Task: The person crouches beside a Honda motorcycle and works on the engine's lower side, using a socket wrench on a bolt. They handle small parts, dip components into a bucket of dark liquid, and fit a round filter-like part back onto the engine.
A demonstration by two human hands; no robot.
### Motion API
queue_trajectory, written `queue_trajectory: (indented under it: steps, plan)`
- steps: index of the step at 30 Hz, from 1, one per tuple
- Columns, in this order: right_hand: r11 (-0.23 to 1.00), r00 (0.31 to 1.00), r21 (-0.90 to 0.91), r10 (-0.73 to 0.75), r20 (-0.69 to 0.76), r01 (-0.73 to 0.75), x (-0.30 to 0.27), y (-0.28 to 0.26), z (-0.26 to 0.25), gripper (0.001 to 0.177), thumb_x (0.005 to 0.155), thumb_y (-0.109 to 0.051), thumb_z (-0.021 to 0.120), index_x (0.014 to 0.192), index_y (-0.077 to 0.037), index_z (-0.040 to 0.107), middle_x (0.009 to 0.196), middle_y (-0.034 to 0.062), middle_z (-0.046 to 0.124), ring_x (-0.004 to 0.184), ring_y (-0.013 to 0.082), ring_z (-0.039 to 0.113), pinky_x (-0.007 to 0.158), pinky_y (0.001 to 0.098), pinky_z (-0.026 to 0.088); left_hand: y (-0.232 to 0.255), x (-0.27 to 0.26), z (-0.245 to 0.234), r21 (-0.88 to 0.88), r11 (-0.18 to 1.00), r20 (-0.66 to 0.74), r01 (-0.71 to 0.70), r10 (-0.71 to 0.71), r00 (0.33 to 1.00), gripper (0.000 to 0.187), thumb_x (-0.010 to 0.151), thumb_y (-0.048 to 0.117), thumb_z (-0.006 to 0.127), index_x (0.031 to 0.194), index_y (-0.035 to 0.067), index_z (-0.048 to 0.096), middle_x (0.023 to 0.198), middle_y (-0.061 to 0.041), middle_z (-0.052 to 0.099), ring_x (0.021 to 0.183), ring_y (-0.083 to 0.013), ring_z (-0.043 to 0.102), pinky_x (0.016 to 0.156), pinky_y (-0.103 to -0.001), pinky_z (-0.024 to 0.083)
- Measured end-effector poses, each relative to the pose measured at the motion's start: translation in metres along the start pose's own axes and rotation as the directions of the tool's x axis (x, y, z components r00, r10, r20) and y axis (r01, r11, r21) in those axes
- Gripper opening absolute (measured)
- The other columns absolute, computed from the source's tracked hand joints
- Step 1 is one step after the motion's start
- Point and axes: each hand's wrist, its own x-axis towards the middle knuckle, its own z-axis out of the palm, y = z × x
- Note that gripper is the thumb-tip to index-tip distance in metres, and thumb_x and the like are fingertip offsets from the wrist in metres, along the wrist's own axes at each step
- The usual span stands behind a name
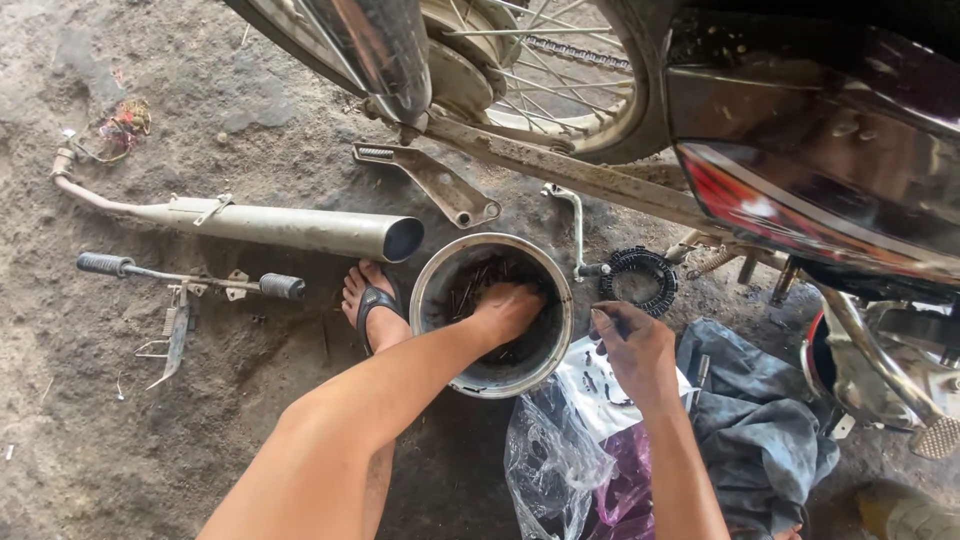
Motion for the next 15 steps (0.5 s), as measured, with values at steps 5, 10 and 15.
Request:
queue_trajectory:
  steps: [5,10,15]
  plan:
    - [0.999,0.999,0.043,0.032,0.010,-0.032,0.000,0.005,0.001,0.025,0.094,-0.024,0.072,0.112,-0.008,0.078,0.070,0.0011,0.071,0.057,0.0073,0.060,0.053,0.0266,0.048,-0.002,-0.005,-0.001,0.043,0.998,-0.014,-0.044,0.045,0.999,0.028,0.091,0.008,0.054,0.111,0.013,0.073,0.110,-0.012,0.072,0.097,-0.0329,0.072,0.077,-0.047,0.060]
    - [0.997,1.000,0.074,0.009,0.010,-0.010,-0.001,-0.001,0.001,0.025,0.094,-0.023,0.071,0.112,-0.007,0.078,0.071,0.0015,0.071,0.057,0.0072,0.060,0.053,0.0265,0.048,0.000,-0.009,0.012,0.141,0.988,-0.010,-0.066,0.068,0.998,0.025,0.093,0.012,0.055,0.111,0.015,0.072,0.114,-0.009,0.072,0.101,-0.0293,0.072,0.078,-0.045,0.060]
    - [0.997,1.000,0.080,0.007,0.022,-0.009,-0.001,0.002,0.005,0.025,0.095,-0.022,0.071,0.112,-0.005,0.077,0.072,0.0023,0.072,0.059,0.0072,0.061,0.054,0.0265,0.049,0.000,-0.013,0.001,0.193,0.973,0.077,-0.129,0.116,0.990,0.035,0.086,0.010,0.056,0.118,0.015,0.070,0.119,-0.010,0.069,0.096,-0.0322,0.071,0.073,-0.048,0.059]
